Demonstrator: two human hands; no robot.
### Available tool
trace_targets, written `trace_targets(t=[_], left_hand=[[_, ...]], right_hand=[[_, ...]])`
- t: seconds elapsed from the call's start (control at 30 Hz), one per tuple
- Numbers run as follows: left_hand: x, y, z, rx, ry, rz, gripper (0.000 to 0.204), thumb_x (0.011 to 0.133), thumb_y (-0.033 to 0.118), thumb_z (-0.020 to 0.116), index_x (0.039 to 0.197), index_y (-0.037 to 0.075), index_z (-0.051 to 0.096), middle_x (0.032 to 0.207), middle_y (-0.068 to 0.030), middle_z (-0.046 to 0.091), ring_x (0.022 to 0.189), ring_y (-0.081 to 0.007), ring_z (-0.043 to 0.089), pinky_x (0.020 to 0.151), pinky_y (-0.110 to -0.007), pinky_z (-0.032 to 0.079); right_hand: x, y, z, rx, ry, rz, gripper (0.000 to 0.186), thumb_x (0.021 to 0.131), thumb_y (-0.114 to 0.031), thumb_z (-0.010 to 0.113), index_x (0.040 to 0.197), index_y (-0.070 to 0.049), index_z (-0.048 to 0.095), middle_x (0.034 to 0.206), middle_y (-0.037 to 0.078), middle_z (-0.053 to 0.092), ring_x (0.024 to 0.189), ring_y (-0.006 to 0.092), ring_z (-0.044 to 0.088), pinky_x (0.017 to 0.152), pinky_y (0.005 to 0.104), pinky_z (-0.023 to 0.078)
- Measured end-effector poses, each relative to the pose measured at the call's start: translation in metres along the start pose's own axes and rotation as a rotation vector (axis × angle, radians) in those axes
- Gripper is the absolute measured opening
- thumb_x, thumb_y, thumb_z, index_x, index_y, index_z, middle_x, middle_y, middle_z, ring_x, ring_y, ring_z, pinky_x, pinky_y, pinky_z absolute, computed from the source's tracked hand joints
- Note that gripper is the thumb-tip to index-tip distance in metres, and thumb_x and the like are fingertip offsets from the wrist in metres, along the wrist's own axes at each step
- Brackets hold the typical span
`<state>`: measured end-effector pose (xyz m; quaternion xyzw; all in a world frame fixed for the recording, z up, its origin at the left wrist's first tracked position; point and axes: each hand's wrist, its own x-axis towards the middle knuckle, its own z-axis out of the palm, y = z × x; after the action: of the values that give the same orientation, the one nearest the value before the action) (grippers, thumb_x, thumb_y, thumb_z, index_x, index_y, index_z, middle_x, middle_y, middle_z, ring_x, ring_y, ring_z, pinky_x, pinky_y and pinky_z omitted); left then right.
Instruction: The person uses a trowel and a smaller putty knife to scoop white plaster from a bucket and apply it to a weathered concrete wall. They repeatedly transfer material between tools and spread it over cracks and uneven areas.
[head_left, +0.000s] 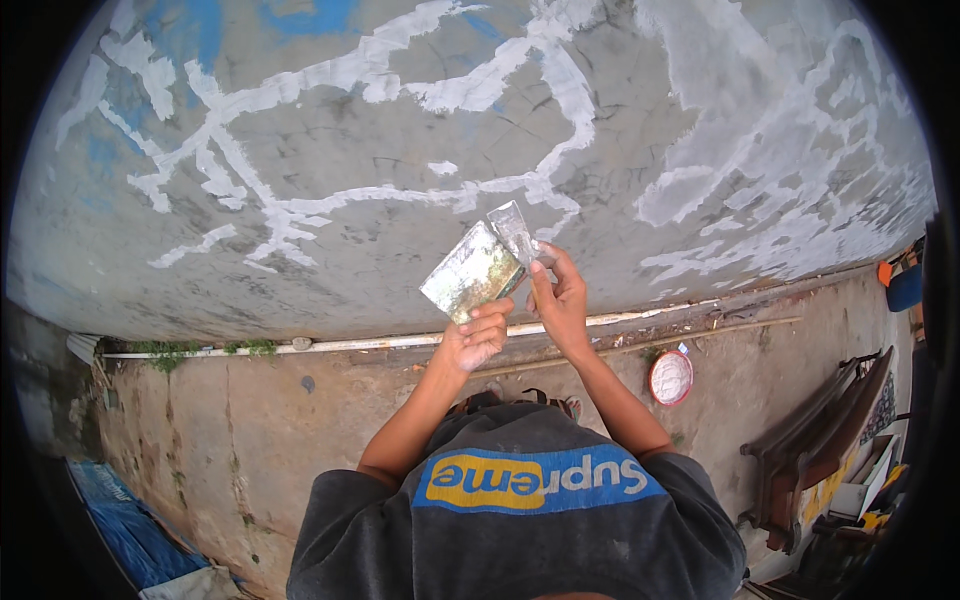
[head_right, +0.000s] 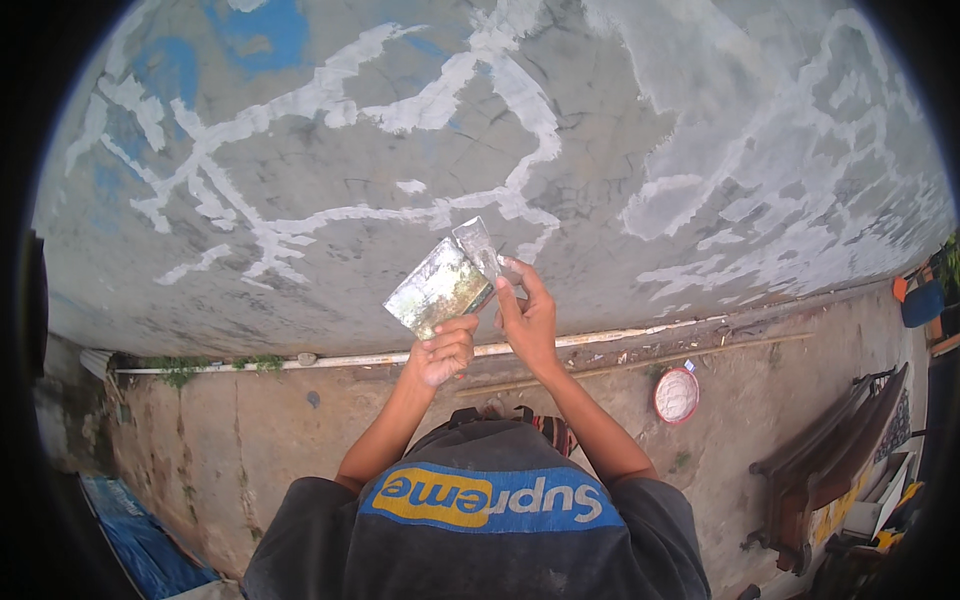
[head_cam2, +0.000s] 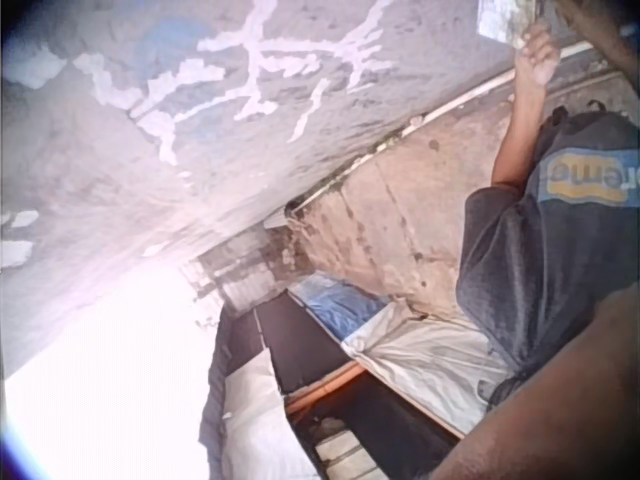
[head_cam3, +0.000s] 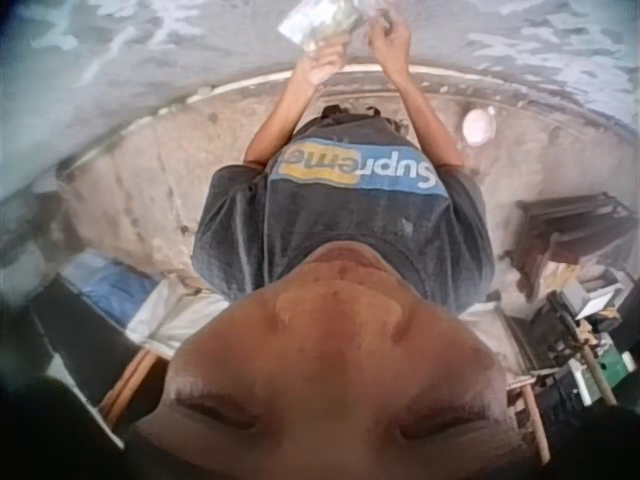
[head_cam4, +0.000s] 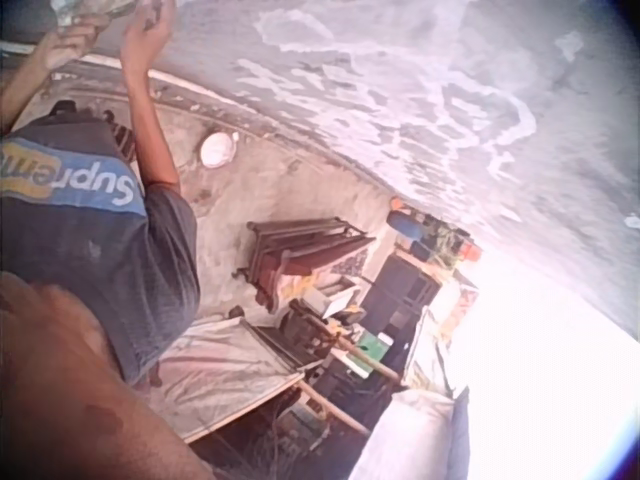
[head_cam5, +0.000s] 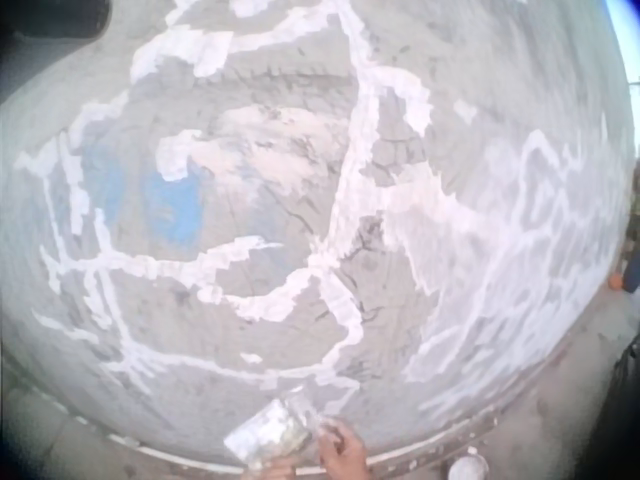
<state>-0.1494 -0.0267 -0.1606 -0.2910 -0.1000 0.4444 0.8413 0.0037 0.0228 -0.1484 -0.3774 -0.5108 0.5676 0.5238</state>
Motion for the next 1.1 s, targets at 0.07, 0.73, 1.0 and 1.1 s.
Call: trace_targets(t=[0.07, 0.73, 1.0, 1.1], left_hand=[[-0.001, 0.0, -0.003, -0.019, 0.031, -0.003, 0.031, 0.1, 0.005, 0.033, 0.07, 0.003, 0.04, 0.055, -0.0022, 0.04, 0.034, -0.008, 0.041, 0.029, -0.022, 0.028], [-0.015, 0.019, -0.025, 0.244, 0.124, -0.045, 0.024, 0.1, 0.016, 0.043, 0.084, -0.001, 0.049, 0.063, -0.0024, 0.047, 0.038, -0.0078, 0.041, 0.032, -0.022, 0.027], [-0.02, 0.039, -0.045, 0.267, 0.154, -0.097, 0.022, 0.1, 0.016, 0.044, 0.087, -0.001, 0.049, 0.062, -0.0025, 0.048, 0.038, -0.0071, 0.041, 0.032, -0.019, 0.029], [-0.021, 0.036, -0.038, 0.237, 0.215, -0.047, 0.02, 0.1, 0.014, 0.042, 0.086, 0.0, 0.046, 0.064, -0.0022, 0.044, 0.038, -0.0067, 0.04, 0.032, -0.02, 0.029]], right_hand=[[-0.002, -0.002, 0.002, -0.015, 0.005, 0.039, 0.033, 0.098, -0.012, 0.059, 0.128, 0.0, 0.055, 0.096, 0.006, 0.06, 0.055, 0.0057, 0.052, 0.045, 0.0217, 0.038], [-0.025, -0.013, 0.012, -0.546, -0.2, -0.187, 0.035, 0.085, -0.001, 0.068, 0.119, -0.011, 0.07, 0.086, 0.007, 0.057, 0.075, 0.0128, 0.049, 0.065, 0.0255, 0.043], [-0.02, -0.022, 0.001, -0.418, -0.547, -0.124, 0.037, 0.087, -0.008, 0.068, 0.123, -0.016, 0.068, 0.086, 0.007, 0.059, 0.071, 0.0126, 0.052, 0.061, 0.0264, 0.043], [-0.015, -0.022, -0.007, -0.244, -0.404, 0.007, 0.04, 0.089, -0.005, 0.065, 0.127, -0.016, 0.065, 0.095, 0.006, 0.056, 0.072, 0.0092, 0.051, 0.06, 0.026, 0.043]])
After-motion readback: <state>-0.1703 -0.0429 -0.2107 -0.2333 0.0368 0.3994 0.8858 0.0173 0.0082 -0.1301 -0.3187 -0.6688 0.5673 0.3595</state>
